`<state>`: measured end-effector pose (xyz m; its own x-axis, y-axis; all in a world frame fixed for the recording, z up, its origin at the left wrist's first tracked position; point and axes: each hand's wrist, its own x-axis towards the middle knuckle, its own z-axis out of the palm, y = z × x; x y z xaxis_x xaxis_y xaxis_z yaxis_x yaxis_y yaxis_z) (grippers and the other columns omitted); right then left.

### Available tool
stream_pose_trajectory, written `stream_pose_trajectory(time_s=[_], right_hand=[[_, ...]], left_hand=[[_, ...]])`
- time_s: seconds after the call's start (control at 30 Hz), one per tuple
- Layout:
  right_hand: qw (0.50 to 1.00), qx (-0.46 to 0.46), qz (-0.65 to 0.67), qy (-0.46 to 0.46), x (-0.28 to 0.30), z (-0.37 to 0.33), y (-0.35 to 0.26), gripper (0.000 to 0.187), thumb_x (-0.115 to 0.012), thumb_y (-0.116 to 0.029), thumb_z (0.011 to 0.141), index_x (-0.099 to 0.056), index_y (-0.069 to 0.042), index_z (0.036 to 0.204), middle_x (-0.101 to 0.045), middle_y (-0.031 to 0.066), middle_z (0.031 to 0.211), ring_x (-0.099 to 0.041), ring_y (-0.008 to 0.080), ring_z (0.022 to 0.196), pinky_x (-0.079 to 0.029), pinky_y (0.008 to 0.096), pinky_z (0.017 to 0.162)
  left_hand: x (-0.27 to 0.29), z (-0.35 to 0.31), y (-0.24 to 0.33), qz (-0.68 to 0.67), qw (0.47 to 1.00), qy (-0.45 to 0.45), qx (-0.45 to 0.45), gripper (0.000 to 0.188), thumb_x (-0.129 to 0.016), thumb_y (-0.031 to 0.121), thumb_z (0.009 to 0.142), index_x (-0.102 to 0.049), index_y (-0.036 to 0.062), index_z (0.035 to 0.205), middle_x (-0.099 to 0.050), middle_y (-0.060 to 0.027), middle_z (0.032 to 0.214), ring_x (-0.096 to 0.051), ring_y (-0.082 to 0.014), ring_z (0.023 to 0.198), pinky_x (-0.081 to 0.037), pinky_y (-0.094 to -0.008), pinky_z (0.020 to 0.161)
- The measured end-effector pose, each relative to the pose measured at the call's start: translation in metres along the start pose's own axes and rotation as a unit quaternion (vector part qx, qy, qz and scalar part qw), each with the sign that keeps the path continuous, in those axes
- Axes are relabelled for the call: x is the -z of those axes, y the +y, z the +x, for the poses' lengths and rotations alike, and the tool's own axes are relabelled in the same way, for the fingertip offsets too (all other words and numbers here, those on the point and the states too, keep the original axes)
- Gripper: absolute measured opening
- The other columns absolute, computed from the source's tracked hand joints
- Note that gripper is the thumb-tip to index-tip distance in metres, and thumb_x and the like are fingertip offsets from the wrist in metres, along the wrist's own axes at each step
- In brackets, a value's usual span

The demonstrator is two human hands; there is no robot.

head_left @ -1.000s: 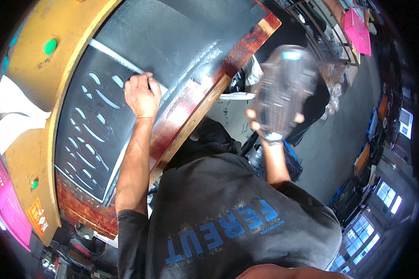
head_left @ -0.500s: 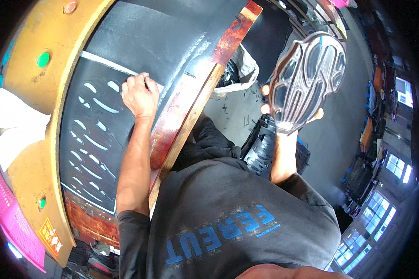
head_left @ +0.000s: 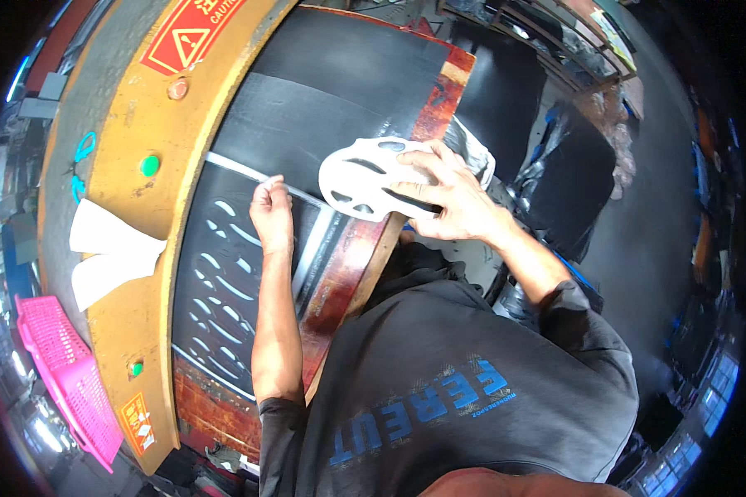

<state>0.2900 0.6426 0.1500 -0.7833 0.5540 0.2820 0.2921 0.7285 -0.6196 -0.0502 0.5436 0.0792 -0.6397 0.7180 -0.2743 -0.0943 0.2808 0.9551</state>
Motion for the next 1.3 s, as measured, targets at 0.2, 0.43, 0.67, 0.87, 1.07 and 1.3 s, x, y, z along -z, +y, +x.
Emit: stream_pose_trajectory(time_s=[0.2, 0.43, 0.67, 0.87, 1.07, 1.3], right_hand=[[0.986, 0.103, -0.076, -0.109, -0.003, 0.029, 0.028, 0.049, -0.086, -0.019, 0.066, -0.081, -0.017, 0.115, -0.053, 0.0096, 0.154, -0.042, 0.0485, 0.142, -0.049, 0.0609, 0.102], [0.971, 0.187, -0.052, -0.139, -0.016, 0.035, 0.057, 0.035, -0.089, -0.021, 0.062, -0.078, -0.015, 0.095, -0.054, 0.0114, 0.145, -0.043, 0.0515, 0.140, -0.050, 0.0571, 0.094], [0.965, 0.206, -0.028, -0.160, -0.021, 0.038, 0.069, 0.034, -0.089, -0.021, 0.061, -0.080, -0.016, 0.094, -0.056, 0.0112, 0.142, -0.045, 0.0520, 0.139, -0.049, 0.0578, 0.096], [0.970, 0.186, -0.032, -0.155, -0.012, 0.032, 0.080, 0.035, -0.090, -0.022, 0.060, -0.080, -0.016, 0.093, -0.057, 0.0101, 0.140, -0.044, 0.0503, 0.139, -0.049, 0.0554, 0.097], [0.981, 0.116, -0.037, -0.152, 0.016, 0.013, 0.086, 0.034, -0.091, -0.022, 0.061, -0.081, -0.016, 0.093, -0.057, 0.0096, 0.142, -0.041, 0.0493, 0.141, -0.047, 0.0542, 0.101], [0.995, -0.019, -0.005, -0.098, 0.035, -0.034, 0.094, 0.037, -0.087, -0.024, 0.068, -0.081, -0.014, 0.103, -0.055, 0.0103, 0.150, -0.046, 0.0441, 0.138, -0.047, 0.0520, 0.105]], left_hand=[[-0.035, -0.029, 0.083, 0.359, 0.846, -0.079, -0.387, 0.017, -0.078, 0.014, 0.099, -0.077, 0.0041, 0.112, -0.076, -0.0100, 0.111, -0.071, -0.0234, 0.101, -0.058, -0.0370, 0.092], [-0.103, -0.029, 0.073, 0.460, 0.802, -0.192, -0.331, 0.031, -0.079, 0.024, 0.093, -0.078, 0.0045, 0.118, -0.075, -0.0109, 0.113, -0.070, -0.0337, 0.108, -0.057, -0.0455, 0.096], [-0.116, -0.010, 0.069, 0.535, 0.755, -0.293, -0.240, 0.020, -0.075, 0.019, 0.095, -0.075, 0.0038, 0.107, -0.072, -0.0179, 0.102, -0.073, -0.0398, 0.098, -0.059, -0.0495, 0.088], [-0.139, 0.001, 0.055, 0.579, 0.703, -0.295, -0.289, 0.015, -0.071, 0.017, 0.095, -0.074, 0.0028, 0.099, -0.072, -0.0192, 0.095, -0.074, -0.0410, 0.089, -0.060, -0.0512, 0.082], [-0.157, 0.014, 0.061, 0.360, 0.852, -0.297, -0.238, 0.020, -0.066, 0.004, 0.099, -0.078, 0.0026, 0.115, -0.077, -0.0222, 0.107, -0.077, -0.0405, 0.096, -0.062, -0.0441, 0.086], [-0.233, -0.005, 0.095, 0.271, 0.847, -0.389, -0.240, 0.034, -0.067, 0.010, 0.106, -0.069, 0.0041, 0.139, -0.073, -0.0174, 0.131, -0.073, -0.0209, 0.113, -0.059, -0.0336, 0.094]])
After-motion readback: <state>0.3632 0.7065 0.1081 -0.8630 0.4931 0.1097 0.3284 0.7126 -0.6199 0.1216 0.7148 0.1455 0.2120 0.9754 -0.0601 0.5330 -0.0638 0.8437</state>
